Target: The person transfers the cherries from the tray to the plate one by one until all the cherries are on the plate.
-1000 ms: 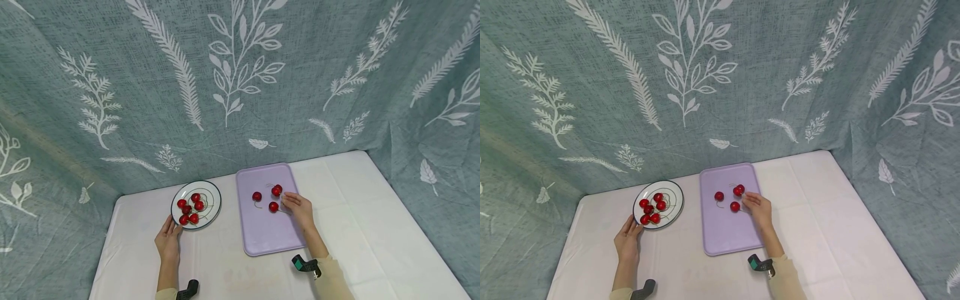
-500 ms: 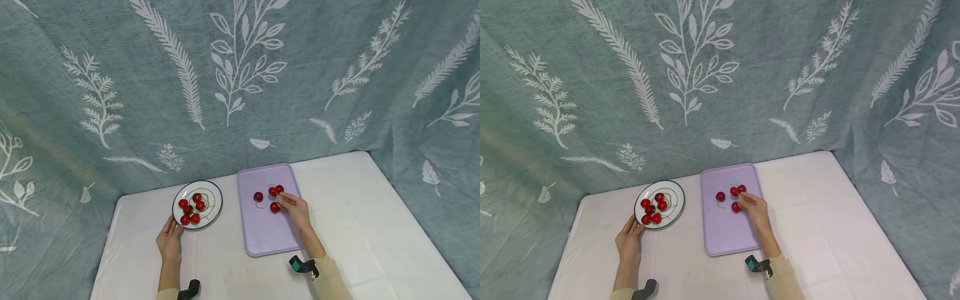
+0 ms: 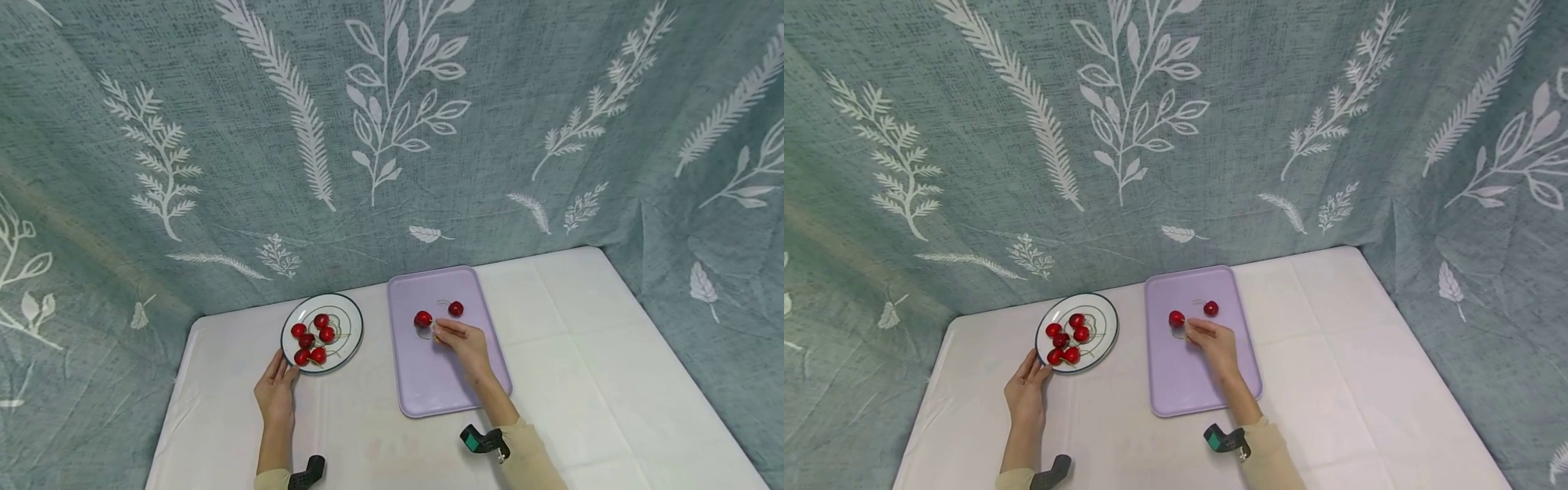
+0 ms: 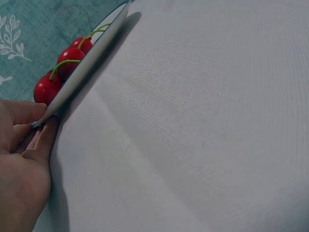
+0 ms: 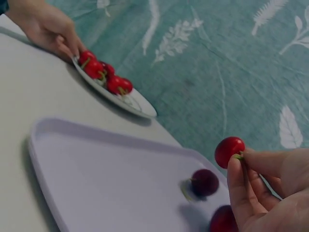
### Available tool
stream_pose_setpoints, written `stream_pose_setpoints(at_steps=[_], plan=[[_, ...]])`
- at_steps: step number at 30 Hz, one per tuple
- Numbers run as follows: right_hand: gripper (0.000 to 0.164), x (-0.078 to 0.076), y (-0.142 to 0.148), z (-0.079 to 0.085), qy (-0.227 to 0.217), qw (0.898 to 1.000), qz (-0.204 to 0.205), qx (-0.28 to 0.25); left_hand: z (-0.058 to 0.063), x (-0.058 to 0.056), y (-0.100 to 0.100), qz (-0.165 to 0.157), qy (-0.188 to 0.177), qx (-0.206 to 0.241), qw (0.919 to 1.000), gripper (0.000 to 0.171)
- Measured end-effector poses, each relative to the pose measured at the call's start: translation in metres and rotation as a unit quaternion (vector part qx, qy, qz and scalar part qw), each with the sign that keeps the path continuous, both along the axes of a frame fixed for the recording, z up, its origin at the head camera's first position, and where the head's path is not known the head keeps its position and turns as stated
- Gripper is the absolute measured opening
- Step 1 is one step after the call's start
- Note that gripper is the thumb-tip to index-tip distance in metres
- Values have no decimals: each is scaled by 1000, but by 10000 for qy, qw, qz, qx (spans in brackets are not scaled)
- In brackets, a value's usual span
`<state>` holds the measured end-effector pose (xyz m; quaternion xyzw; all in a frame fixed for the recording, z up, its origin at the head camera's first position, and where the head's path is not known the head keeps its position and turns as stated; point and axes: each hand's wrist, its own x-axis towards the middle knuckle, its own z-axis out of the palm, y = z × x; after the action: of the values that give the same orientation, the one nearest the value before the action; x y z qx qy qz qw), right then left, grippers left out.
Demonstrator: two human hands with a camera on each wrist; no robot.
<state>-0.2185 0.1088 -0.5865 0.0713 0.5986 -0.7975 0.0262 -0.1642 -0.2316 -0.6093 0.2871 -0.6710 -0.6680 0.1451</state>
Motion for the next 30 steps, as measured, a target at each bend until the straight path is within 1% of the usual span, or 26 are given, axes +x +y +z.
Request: stream_pose_setpoints(at_steps=[4, 16, 21, 27, 30], plan=[[30, 5, -8, 2, -122, 9998, 172, 73, 0, 0, 0, 20, -42, 14, 10000, 59], [28, 11, -34, 1, -142, 9977, 668, 22, -3, -1, -2, 9, 22, 2, 10000, 59], [30, 13, -48, 1, -108, 9958, 901, 140, -3, 0, -2, 17, -5, -11, 10000, 59], [29, 17, -67, 5, 93, 9921, 1199, 366, -3, -1, -2, 42, 31, 15, 10000, 59], [28, 18, -76, 5, 155, 9902, 1314, 454, -3, -1, -3, 39, -24, -3, 10000, 59]])
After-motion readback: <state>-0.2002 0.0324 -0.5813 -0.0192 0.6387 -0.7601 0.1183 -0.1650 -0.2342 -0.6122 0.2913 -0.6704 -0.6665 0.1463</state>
